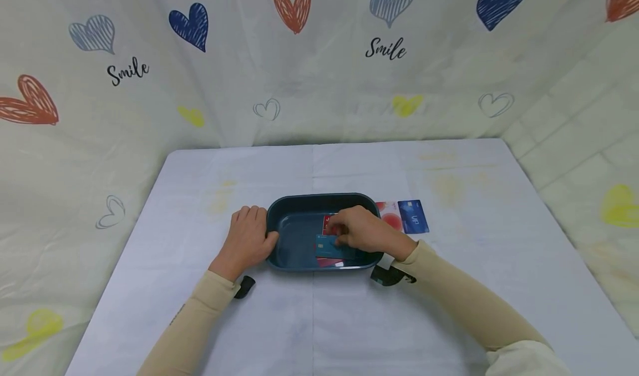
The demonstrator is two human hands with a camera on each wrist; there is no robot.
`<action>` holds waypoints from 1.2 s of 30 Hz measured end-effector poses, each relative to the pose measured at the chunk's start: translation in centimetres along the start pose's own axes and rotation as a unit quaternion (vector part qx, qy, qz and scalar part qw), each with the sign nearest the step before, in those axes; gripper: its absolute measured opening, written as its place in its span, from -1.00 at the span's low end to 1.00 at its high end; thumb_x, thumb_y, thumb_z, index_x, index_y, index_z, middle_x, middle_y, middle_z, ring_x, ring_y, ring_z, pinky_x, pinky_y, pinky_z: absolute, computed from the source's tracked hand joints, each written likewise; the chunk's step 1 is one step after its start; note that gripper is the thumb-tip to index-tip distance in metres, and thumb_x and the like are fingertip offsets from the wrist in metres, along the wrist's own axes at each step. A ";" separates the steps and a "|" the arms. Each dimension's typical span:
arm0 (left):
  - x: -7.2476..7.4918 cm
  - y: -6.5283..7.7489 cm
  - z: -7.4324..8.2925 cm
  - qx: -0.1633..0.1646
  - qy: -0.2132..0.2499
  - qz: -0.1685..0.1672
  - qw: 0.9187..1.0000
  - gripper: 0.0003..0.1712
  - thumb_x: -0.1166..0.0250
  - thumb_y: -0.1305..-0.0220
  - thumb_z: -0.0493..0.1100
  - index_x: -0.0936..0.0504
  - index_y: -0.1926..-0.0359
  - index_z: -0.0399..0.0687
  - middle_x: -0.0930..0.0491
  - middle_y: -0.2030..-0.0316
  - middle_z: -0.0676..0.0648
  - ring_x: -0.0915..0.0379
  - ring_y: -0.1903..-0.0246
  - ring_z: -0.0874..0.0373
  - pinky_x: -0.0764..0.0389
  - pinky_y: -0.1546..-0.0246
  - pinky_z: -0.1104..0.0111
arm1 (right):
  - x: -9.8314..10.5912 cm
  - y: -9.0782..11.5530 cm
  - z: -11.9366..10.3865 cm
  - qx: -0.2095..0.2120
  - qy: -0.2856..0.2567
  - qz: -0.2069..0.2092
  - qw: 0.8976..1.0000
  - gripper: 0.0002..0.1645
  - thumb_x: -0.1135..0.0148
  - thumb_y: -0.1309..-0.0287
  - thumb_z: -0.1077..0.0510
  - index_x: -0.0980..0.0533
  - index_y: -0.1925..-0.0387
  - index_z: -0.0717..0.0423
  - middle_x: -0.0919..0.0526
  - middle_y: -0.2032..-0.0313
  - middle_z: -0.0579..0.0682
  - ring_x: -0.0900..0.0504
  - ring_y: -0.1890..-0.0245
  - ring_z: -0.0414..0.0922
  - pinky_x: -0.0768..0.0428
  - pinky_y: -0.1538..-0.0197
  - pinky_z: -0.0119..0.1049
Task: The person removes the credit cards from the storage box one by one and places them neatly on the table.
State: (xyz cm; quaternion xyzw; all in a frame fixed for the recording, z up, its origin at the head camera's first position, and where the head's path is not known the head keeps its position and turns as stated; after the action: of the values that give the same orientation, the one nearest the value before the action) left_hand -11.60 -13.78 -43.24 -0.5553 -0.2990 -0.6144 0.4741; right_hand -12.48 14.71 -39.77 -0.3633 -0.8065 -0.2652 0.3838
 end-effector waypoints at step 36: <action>-0.2 0.1 0.0 -0.008 0.005 0.014 1.000 -0.81 -0.17 -0.28 -0.13 -0.38 0.36 -0.14 -0.32 0.44 -0.09 -0.18 0.34 -0.03 -0.31 0.09 0.07 | 0.8 1.3 -0.8 0.003 0.046 -0.040 0.998 -0.93 -0.24 -0.36 0.27 -0.60 0.19 0.06 -0.71 0.25 -0.07 -0.55 0.32 -0.22 -0.63 0.19 -0.40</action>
State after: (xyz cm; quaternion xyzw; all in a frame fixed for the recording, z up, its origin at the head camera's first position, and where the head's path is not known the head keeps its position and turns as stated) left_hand -11.56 -13.74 -43.47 -0.5599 -0.2839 -0.6127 0.4802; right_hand -11.47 15.18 -38.49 -0.3169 -0.8028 -0.2941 0.4106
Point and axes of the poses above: each hand's wrist, its own y-axis away from the middle knuckle, its own x-axis out of the back of the hand, z = x × y, the point moved 1 cm from there along -y, towards the middle knuckle
